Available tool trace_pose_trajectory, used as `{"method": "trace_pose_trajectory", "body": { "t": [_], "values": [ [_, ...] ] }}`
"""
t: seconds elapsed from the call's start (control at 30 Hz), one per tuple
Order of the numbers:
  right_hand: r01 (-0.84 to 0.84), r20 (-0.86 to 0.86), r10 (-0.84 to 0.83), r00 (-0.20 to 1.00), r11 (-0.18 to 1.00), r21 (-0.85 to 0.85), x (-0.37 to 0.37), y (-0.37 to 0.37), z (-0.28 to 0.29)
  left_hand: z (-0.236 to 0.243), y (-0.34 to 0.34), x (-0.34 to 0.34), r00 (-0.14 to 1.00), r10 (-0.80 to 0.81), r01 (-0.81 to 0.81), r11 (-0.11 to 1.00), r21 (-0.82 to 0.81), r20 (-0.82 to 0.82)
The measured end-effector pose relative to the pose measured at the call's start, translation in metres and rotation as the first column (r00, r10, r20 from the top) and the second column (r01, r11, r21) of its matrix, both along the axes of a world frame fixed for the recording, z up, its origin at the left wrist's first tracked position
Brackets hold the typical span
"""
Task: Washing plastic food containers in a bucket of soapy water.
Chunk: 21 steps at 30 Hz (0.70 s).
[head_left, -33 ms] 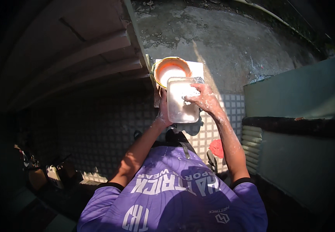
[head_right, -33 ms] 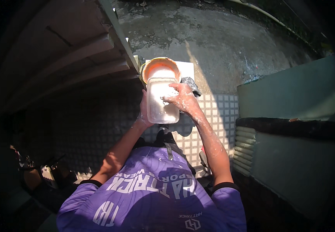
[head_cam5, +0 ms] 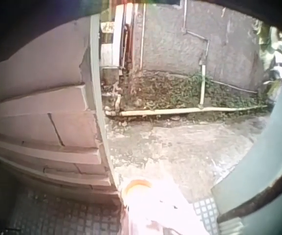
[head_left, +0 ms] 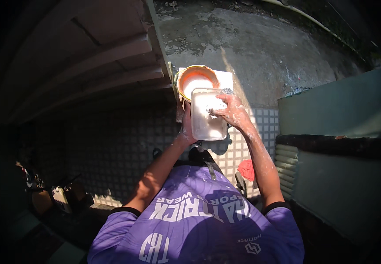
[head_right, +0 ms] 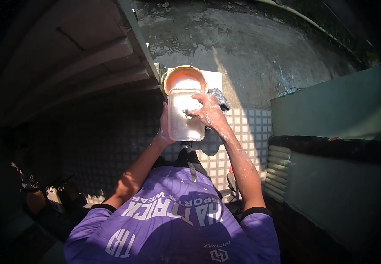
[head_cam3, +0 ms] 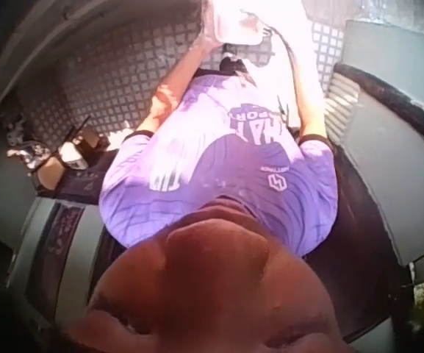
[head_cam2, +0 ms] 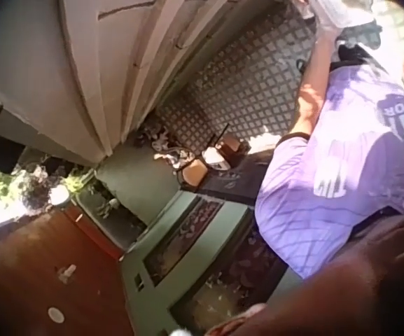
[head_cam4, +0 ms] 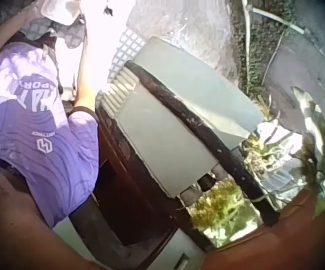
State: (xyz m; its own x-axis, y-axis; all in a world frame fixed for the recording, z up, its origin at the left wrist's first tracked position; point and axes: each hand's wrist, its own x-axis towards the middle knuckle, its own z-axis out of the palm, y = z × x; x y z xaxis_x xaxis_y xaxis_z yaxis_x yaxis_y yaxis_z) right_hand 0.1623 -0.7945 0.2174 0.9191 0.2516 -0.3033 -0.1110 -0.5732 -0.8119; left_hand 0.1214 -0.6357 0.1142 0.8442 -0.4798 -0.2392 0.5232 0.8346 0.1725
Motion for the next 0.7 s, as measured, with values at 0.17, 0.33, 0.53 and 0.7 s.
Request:
{"method": "trace_pose_trajectory", "body": {
  "t": [0.17, 0.33, 0.53, 0.7],
  "values": [
    [-0.082, 0.122, 0.081, 0.989, 0.997, 0.000, 0.011, 0.032, -0.007, 0.010, 0.024, -0.011, 1.000, -0.002, 0.003, 1.000, 0.022, -0.031],
    [-0.255, 0.534, 0.279, 0.798, 0.959, -0.121, 0.020, 0.048, -0.034, 0.012, 0.045, -0.015, 0.999, 0.009, -0.009, 1.000, -0.006, -0.047],
    [-0.313, 0.337, 0.357, 0.871, 0.933, -0.178, 0.034, 0.088, -0.009, 0.024, 0.083, -0.026, 0.999, 0.042, -0.043, 0.999, -0.017, -0.014],
    [-0.374, 0.311, 0.430, 0.847, 0.900, -0.226, 0.025, 0.111, 0.009, 0.032, 0.106, -0.030, 0.997, 0.075, -0.074, 0.996, -0.048, 0.009]
  ]
}}
